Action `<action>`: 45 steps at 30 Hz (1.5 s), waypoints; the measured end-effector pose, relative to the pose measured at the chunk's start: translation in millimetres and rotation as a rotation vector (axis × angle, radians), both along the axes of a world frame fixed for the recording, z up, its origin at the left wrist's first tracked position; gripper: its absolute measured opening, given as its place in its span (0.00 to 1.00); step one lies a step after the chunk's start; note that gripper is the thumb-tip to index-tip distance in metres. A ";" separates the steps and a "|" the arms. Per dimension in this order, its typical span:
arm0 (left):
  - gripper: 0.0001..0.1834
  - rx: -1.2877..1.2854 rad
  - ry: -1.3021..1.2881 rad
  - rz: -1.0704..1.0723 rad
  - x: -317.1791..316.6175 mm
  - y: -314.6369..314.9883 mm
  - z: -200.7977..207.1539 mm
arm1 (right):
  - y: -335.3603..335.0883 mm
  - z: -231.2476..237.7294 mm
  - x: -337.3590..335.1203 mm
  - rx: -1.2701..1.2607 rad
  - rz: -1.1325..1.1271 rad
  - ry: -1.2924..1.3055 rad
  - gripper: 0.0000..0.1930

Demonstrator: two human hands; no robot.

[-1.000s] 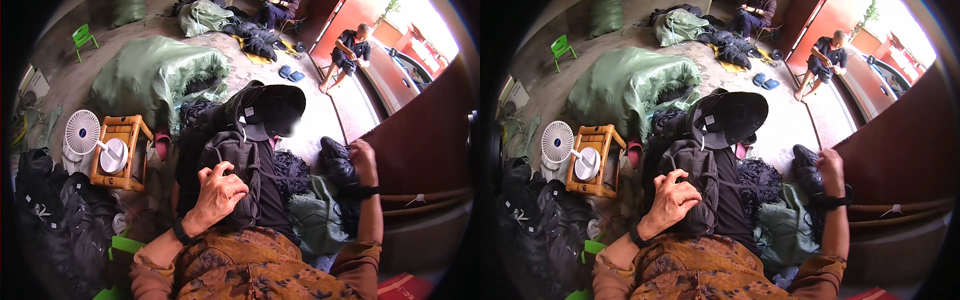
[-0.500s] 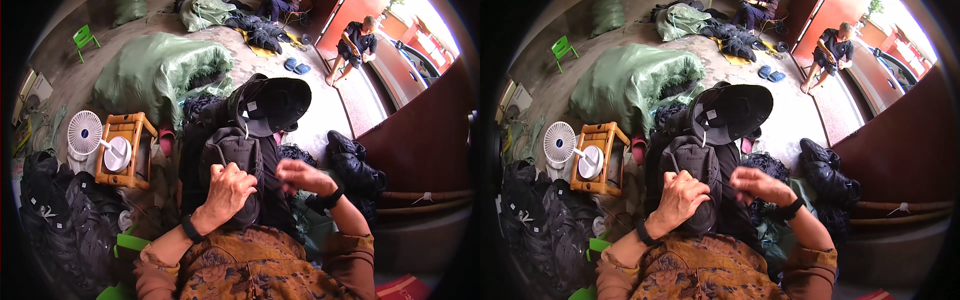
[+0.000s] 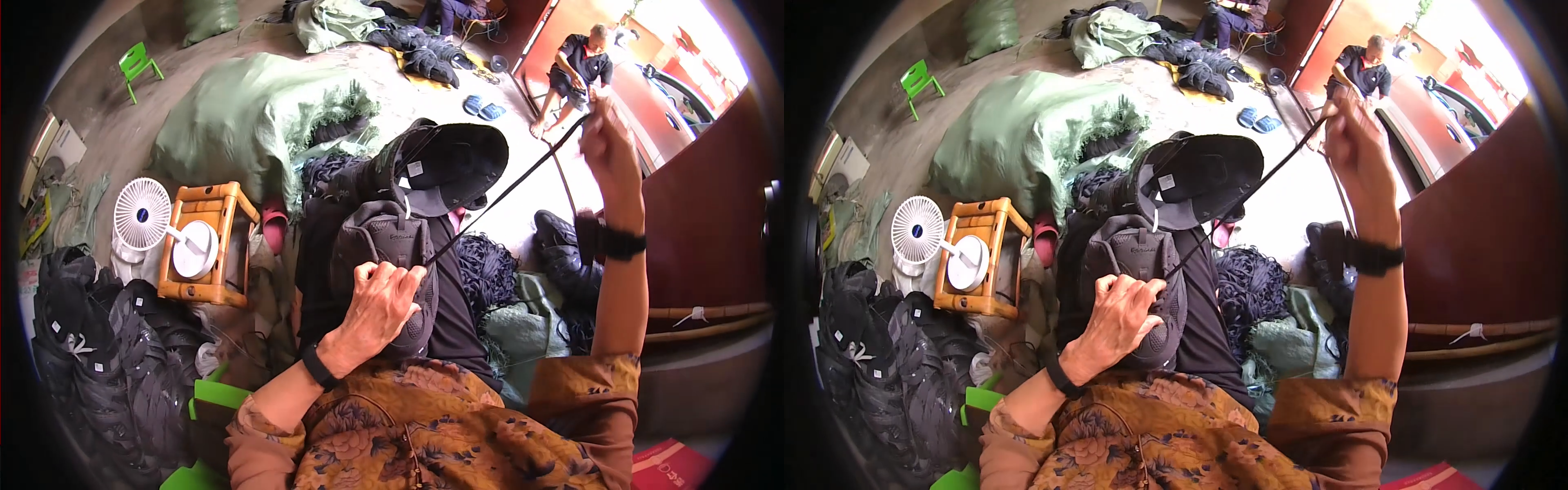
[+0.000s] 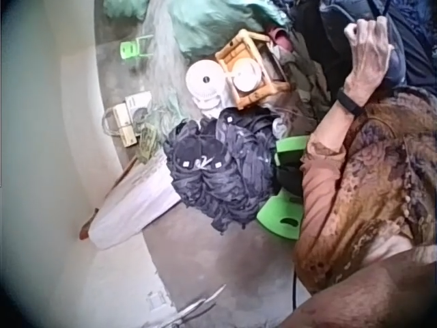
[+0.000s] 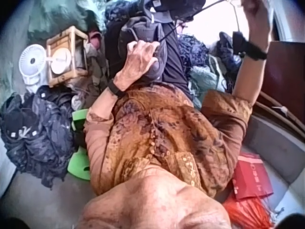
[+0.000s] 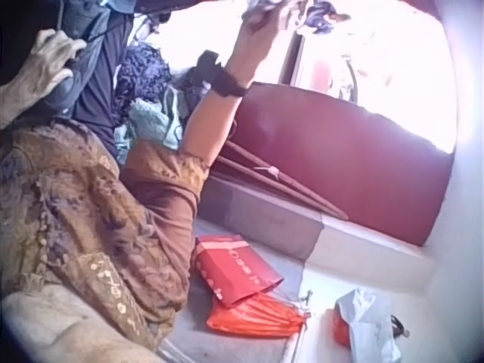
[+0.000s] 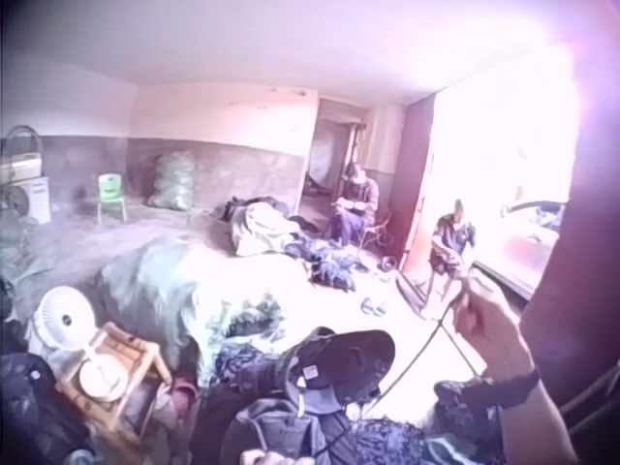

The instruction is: The recorder is threading laces into a black sneaker.

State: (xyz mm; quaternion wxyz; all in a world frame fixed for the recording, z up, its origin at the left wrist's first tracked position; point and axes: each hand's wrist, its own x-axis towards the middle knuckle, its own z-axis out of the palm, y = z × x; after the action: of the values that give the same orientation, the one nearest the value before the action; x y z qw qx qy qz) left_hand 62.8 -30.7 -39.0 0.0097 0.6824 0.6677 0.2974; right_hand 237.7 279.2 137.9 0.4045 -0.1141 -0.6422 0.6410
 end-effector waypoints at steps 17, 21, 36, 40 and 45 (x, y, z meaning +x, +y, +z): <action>0.15 -0.261 0.331 -0.269 -63.4 -8.4 37.0 | -140.9 -164.4 -3.5 0.106 -0.011 -0.595 0.06; 0.09 0.088 0.434 -0.297 -72.1 -2.3 32.9 | -164.6 -161.1 -22.0 0.057 0.103 -0.546 0.07; 0.10 -0.532 -0.030 -0.028 -59.1 19.0 34.3 | -192.4 -178.4 -43.3 -0.202 0.223 -0.489 0.08; 0.10 -0.257 -1.086 -0.024 -68.0 23.2 34.4 | -196.9 -161.2 -47.9 -0.230 0.262 -0.513 0.09; 0.12 -0.201 -0.874 -0.079 -65.7 20.4 31.0 | -204.0 -152.7 -70.7 -0.378 0.371 -0.463 0.09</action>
State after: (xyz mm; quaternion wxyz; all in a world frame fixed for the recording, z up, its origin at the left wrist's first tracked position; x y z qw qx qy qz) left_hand -3.0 -10.3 -8.0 0.3685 0.5131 0.5999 0.4909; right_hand 167.0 75.2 -14.8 0.0966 -0.2104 -0.5968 0.7683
